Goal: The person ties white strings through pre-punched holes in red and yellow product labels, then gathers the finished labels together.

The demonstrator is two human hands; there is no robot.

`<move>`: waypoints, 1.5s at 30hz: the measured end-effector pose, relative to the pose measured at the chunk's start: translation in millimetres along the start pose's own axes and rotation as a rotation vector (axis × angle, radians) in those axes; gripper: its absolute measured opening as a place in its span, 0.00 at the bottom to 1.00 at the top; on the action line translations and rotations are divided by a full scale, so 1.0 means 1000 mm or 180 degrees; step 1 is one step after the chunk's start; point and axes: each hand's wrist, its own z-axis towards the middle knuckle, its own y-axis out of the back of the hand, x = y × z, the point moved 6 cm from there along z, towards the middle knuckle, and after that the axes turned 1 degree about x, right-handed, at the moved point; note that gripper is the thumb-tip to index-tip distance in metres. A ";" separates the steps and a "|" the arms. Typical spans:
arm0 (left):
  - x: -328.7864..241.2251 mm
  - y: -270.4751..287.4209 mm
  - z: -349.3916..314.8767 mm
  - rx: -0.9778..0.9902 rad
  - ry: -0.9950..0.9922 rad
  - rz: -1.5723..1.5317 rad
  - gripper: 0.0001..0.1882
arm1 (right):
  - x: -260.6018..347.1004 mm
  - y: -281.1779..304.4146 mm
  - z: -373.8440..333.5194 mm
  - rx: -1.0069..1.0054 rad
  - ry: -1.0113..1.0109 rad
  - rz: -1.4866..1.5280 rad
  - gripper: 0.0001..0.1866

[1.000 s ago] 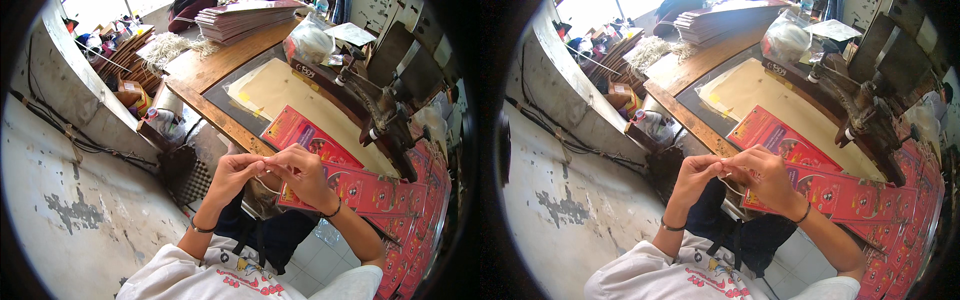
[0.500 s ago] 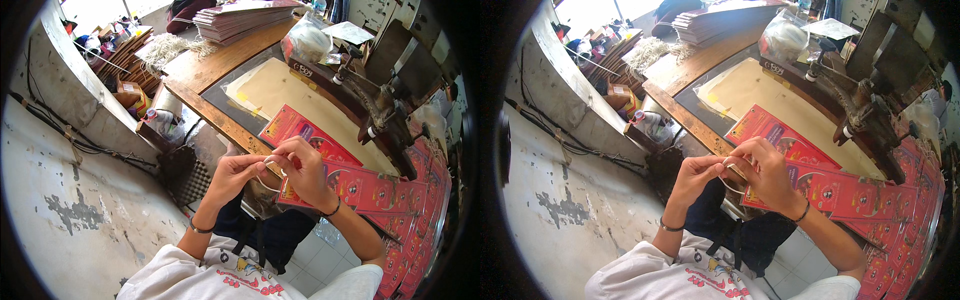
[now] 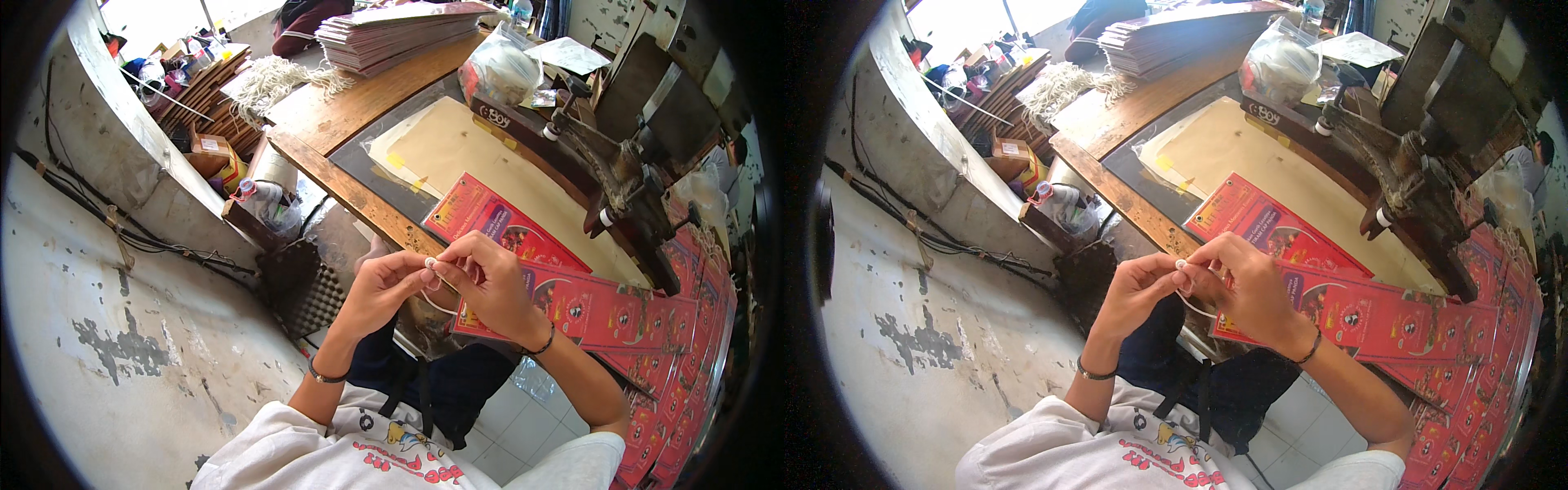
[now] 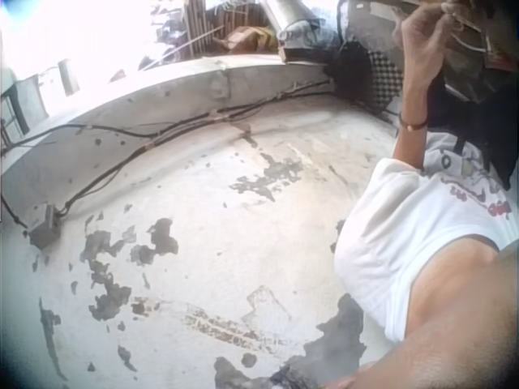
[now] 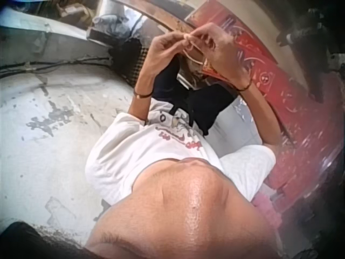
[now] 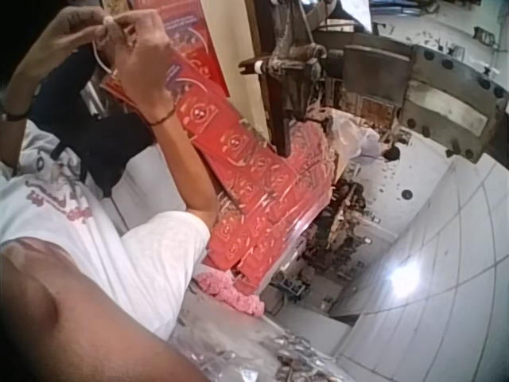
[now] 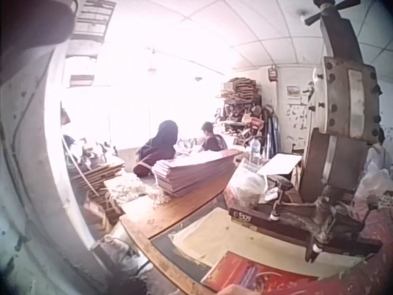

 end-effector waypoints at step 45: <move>0.000 -0.007 -0.001 -0.0828 -0.0095 -0.1840 0.11 | -0.005 -0.005 -0.004 -0.0302 -0.0447 0.0512 0.10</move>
